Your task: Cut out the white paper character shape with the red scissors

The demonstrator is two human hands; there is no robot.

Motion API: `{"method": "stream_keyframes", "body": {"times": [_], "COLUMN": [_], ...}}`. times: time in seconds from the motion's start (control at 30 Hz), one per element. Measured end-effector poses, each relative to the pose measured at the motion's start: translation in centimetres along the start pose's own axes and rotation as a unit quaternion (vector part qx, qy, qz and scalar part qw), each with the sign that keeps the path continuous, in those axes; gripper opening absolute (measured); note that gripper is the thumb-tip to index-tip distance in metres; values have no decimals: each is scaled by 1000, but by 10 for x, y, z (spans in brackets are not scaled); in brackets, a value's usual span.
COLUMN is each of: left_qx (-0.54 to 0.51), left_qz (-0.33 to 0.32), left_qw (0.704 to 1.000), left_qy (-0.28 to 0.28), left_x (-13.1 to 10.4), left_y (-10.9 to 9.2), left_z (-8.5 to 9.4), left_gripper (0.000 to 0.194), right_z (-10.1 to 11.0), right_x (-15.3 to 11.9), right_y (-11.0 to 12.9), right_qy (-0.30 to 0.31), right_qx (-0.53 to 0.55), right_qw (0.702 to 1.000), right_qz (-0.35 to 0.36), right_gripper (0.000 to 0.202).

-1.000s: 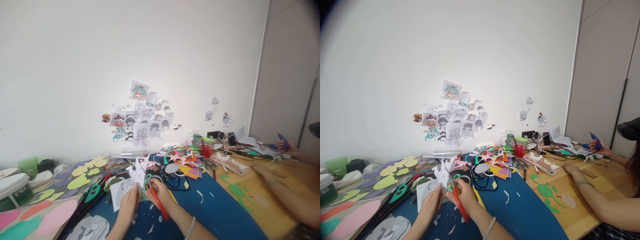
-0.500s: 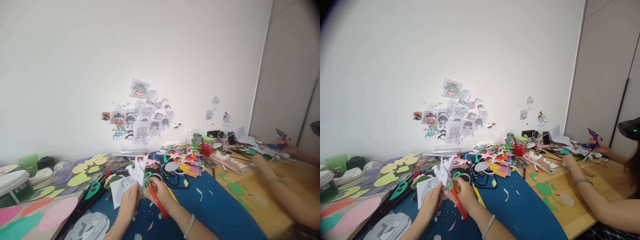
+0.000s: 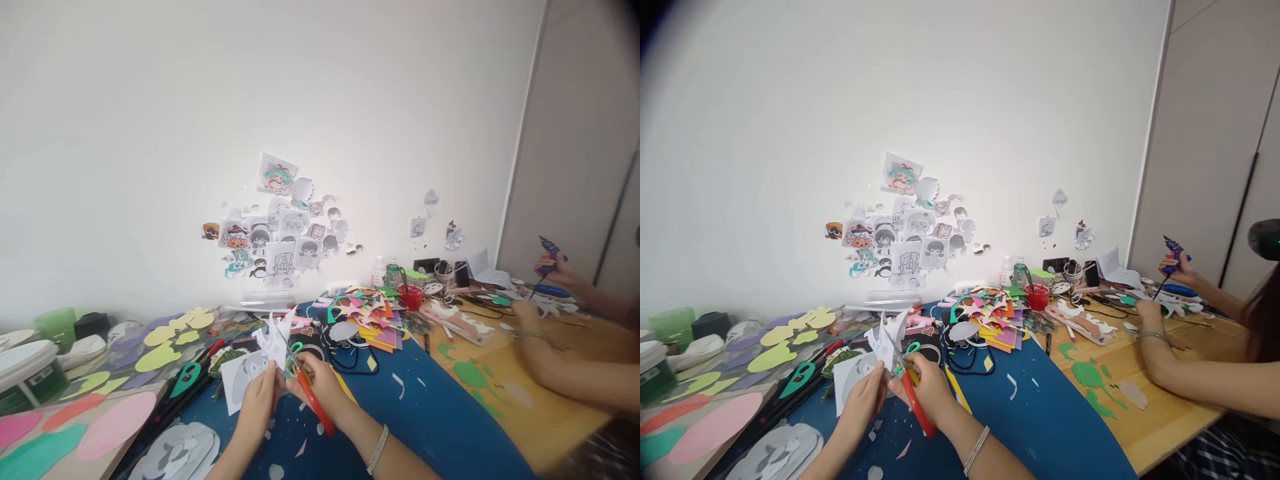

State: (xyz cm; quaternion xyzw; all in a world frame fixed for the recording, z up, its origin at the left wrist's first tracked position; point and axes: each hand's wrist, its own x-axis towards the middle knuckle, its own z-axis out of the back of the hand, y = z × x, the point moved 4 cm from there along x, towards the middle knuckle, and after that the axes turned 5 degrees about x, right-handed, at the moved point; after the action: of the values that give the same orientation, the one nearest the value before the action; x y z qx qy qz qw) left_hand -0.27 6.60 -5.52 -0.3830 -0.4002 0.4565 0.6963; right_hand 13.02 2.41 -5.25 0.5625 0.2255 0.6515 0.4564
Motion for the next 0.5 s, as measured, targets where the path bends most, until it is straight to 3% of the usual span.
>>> {"method": "stream_keyframes", "body": {"times": [0.5], "left_qx": [4], "left_qz": [23], "left_qw": [1000], "left_qy": [18], "left_x": [-1], "left_y": [-1], "left_z": [4], "left_gripper": [54], "right_z": [3], "right_x": [-2], "right_y": [12], "right_qy": [9], "right_qx": [-83], "right_qw": [995], "right_qz": [-47], "right_gripper": [46]}}
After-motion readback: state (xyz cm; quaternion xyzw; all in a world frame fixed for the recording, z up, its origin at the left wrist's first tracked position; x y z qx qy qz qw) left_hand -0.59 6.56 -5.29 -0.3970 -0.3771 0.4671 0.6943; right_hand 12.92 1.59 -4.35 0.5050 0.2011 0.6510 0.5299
